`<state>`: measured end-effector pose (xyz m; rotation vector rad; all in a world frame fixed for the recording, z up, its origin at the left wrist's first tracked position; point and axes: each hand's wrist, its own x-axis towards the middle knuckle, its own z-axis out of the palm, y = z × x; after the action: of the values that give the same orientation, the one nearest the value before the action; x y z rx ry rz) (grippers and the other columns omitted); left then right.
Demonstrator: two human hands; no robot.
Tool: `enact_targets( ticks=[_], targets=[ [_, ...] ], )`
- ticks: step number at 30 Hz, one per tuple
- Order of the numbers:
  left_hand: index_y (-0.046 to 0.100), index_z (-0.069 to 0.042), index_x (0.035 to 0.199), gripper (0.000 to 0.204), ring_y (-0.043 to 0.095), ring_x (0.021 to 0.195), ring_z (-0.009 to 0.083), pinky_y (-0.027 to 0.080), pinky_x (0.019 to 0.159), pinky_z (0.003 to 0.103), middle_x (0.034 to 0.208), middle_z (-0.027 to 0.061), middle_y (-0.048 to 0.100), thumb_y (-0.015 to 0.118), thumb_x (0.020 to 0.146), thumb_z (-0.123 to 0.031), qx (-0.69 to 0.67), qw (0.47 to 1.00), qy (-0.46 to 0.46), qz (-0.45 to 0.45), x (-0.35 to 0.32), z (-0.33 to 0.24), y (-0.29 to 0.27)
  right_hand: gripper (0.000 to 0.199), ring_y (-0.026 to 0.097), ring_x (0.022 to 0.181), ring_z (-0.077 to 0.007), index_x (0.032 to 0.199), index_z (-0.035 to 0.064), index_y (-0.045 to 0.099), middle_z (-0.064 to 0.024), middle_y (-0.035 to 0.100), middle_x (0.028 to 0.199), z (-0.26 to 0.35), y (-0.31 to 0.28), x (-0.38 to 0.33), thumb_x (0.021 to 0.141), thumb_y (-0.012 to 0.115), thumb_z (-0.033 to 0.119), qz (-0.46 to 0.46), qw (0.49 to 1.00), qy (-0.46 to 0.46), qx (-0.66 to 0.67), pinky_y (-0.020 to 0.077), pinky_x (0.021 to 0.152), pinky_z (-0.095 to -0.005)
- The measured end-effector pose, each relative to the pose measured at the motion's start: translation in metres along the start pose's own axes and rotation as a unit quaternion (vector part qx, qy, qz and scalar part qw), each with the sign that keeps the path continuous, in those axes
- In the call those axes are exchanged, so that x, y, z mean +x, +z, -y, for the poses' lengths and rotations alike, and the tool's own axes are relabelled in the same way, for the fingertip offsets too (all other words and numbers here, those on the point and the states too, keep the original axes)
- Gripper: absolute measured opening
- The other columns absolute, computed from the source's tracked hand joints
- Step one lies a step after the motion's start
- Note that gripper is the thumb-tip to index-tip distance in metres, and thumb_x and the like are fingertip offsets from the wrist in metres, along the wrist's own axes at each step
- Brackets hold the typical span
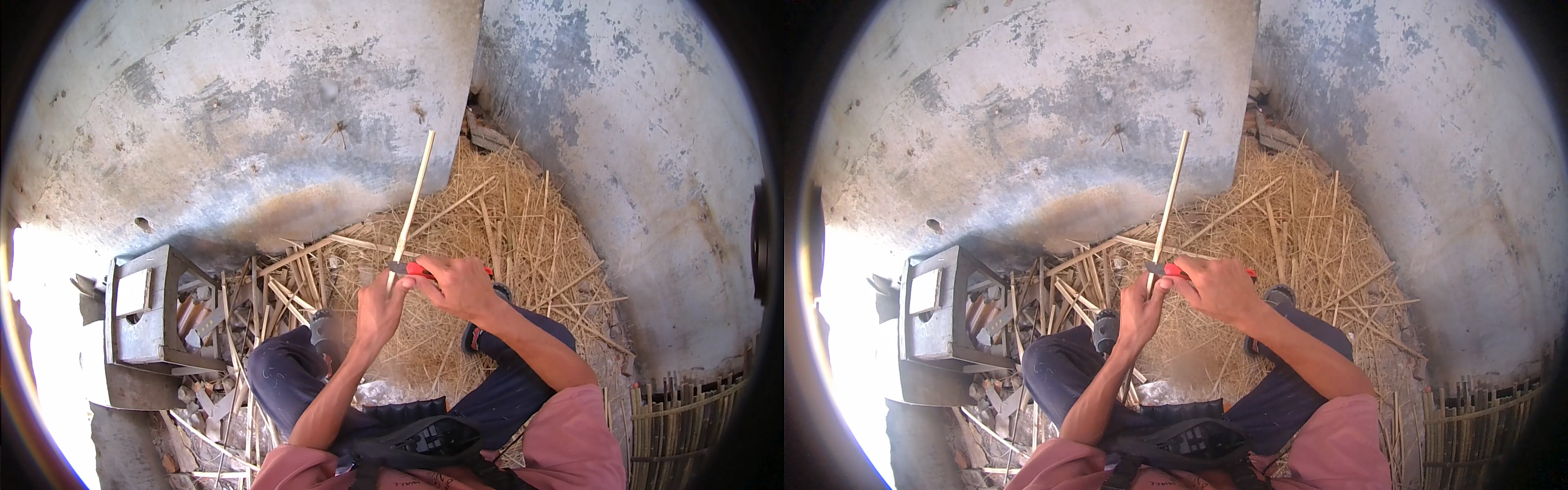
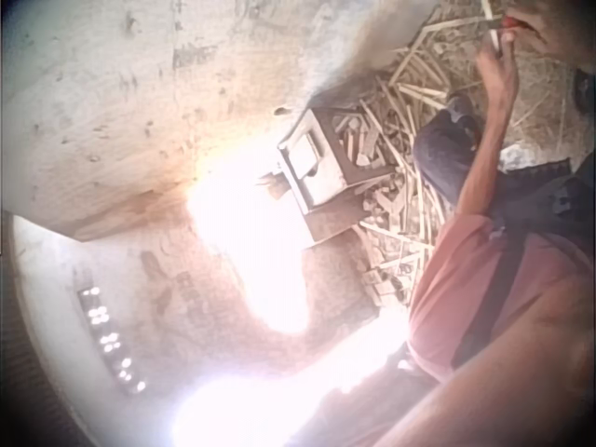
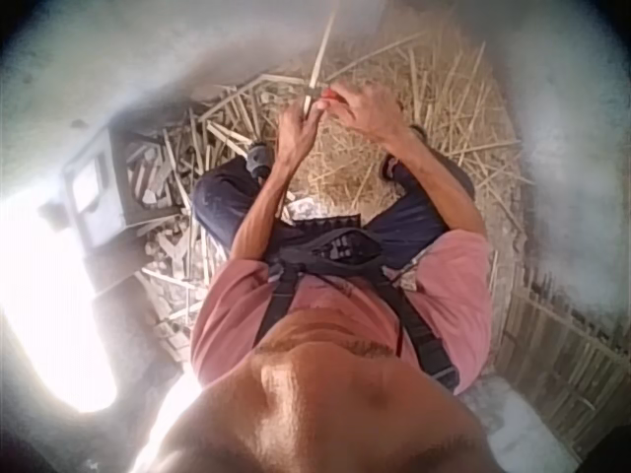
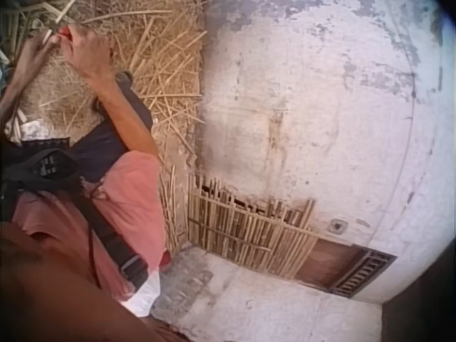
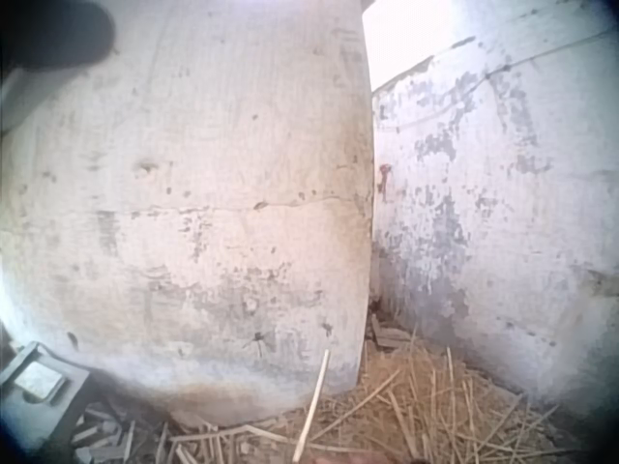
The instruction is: The person whittles a thin wooden rod using a utility knife while sitting on a straw-covered floor, repeatedly shaving off small strips of wood.
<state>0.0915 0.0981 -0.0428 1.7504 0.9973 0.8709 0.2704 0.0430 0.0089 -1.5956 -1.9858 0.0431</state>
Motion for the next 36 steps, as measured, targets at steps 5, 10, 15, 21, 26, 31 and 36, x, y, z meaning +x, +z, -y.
enact_targets(
  ticks=[5, 10, 15, 21, 26, 31, 36],
  targets=[
    [0.072, 0.002, 0.101, 0.046, 0.051, 0.061, 0.0156, 0.047, 0.059, 0.039, 0.064, 0.0119, 0.058, 0.068, 0.104, -0.043, 0.007, 1.000, -0.024, -0.015, -0.001, 0.000, 0.001, 0.036, 0.069, 0.060, -0.0330, 0.100, 0.0072, 0.070, -0.0128, 0.072, 0.076, -0.002, 0.005, 0.000, 0.102, 0.067, 0.043, -0.025, 1.000, 0.016, 0.003, 0.0512, 0.054, -0.0424],
    [0.068, 0.005, 0.087, 0.054, 0.048, 0.062, 0.0159, 0.046, 0.060, 0.041, 0.063, 0.0122, 0.054, 0.066, 0.105, -0.046, 0.000, 0.998, -0.063, -0.021, 0.001, -0.001, 0.003, 0.030, 0.072, 0.065, -0.0343, 0.105, 0.0062, 0.070, -0.0139, 0.073, 0.076, 0.003, -0.010, 0.008, 0.103, 0.066, 0.036, -0.023, 0.999, 0.039, 0.016, 0.0545, 0.059, -0.0440],
    [0.063, 0.005, 0.088, 0.060, 0.049, 0.062, 0.0200, 0.045, 0.062, 0.044, 0.062, 0.0152, 0.052, 0.056, 0.109, -0.051, 0.014, 0.998, -0.052, 0.011, -0.002, 0.009, 0.004, 0.031, 0.070, 0.061, -0.0317, 0.104, 0.0074, 0.073, -0.0137, 0.072, 0.073, -0.028, -0.036, 0.025, 0.104, 0.066, 0.038, -0.095, 0.987, 0.127, 0.033, 0.0521, 0.057, -0.0410],
    [0.065, 0.005, 0.096, 0.058, 0.050, 0.061, 0.0209, 0.045, 0.062, 0.045, 0.063, 0.0174, 0.051, 0.051, 0.111, -0.050, -0.003, 0.999, -0.036, 0.000, 0.000, 0.013, 0.001, 0.032, 0.072, 0.067, -0.0274, 0.107, 0.0069, 0.071, -0.0113, 0.074, 0.080, -0.043, -0.048, 0.020, 0.103, 0.067, 0.039, -0.105, 0.986, 0.114, 0.057, 0.0527, 0.060, -0.0389],
    [0.071, 0.003, 0.110, 0.047, 0.050, 0.062, 0.0150, 0.045, 0.061, 0.041, 0.062, 0.0127, 0.052, 0.057, 0.110, -0.042, -0.016, 0.999, -0.044, 0.001, 0.003, 0.011, 0.003, 0.029, 0.073, 0.070, -0.0278, 0.112, 0.0081, 0.066, -0.0090, 0.075, 0.087, -0.025, -0.026, 0.007, 0.103, 0.067, 0.036, -0.011, 0.996, -0.015, 0.088, 0.0551, 0.062, -0.0385],
    [0.072, -0.001, 0.120, 0.038, 0.053, 0.065, 0.0109, 0.047, 0.061, 0.036, 0.066, 0.0043, 0.057, 0.063, 0.108, -0.036, -0.056, 0.998, -0.027, 0.020, 0.003, 0.013, 0.002, 0.025, 0.073, 0.068, -0.0267, 0.107, 0.0101, 0.068, -0.0074, 0.075, 0.087, -0.020, -0.011, 0.003, 0.103, 0.067, 0.035, -0.007, 0.998, -0.047, 0.051, 0.0552, 0.058, -0.0384],
    [0.067, -0.002, 0.116, 0.035, 0.050, 0.065, 0.0087, 0.044, 0.060, 0.031, 0.072, -0.0004, 0.057, 0.062, 0.109, -0.037, -0.089, 0.995, -0.010, 0.032, 0.002, 0.001, -0.001, 0.024, 0.071, 0.065, -0.0258, 0.103, 0.0105, 0.070, -0.0054, 0.075, 0.086, -0.019, -0.007, 0.005, 0.101, 0.071, 0.035, -0.017, 0.998, -0.056, 0.038, 0.0531, 0.055, -0.0365]
  ],
)
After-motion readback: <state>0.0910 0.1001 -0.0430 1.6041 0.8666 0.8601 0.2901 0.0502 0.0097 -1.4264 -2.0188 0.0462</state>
